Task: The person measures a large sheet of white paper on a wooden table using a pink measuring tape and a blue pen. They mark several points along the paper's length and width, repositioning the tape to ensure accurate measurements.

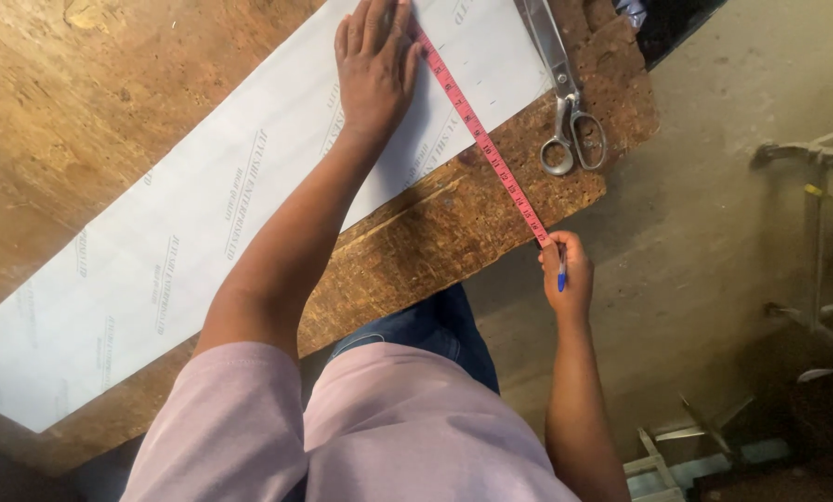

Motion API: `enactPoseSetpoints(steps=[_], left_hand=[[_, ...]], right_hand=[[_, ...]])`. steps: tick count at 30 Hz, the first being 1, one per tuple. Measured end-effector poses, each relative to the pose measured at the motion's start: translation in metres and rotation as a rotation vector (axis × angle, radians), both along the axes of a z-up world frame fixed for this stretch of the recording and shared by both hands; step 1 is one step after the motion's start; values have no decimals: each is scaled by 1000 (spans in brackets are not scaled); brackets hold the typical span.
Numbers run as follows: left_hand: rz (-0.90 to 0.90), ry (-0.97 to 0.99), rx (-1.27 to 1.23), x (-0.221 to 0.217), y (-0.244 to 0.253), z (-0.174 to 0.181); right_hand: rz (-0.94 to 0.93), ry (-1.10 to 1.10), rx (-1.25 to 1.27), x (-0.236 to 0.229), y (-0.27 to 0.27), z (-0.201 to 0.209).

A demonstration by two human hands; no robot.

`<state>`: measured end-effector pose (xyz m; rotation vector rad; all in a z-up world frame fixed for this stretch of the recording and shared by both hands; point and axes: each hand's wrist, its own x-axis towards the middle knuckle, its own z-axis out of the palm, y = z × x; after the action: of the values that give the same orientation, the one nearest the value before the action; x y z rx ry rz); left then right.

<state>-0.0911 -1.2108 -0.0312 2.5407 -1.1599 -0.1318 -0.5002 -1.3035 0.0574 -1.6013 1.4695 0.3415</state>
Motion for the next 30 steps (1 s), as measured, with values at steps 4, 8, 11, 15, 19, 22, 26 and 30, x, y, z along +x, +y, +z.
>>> enactPoseSetpoints(steps=[4, 8, 11, 15, 19, 22, 26, 30], left_hand=[[-15, -34, 33, 2, -2, 0], [4, -38, 29, 8, -4, -6], [38, -5, 85, 10, -6, -8], [51, -8, 50, 14, -11, 0], [35, -65, 27, 15, -12, 3], [37, -85, 6, 15, -12, 5], [47, -52, 50, 12, -11, 2], [50, -95, 26, 15, -12, 3]], right_hand=[[-31, 14, 43, -3, -1, -7], [27, -6, 10, 7, -2, 3], [19, -26, 41, 9, -1, 1], [13, -36, -6, 11, -2, -5], [29, -5, -31, 8, -2, -10], [2, -79, -41, 9, 0, -9], [10, -11, -45, 10, 1, -8], [-11, -47, -29, 8, -1, -16]])
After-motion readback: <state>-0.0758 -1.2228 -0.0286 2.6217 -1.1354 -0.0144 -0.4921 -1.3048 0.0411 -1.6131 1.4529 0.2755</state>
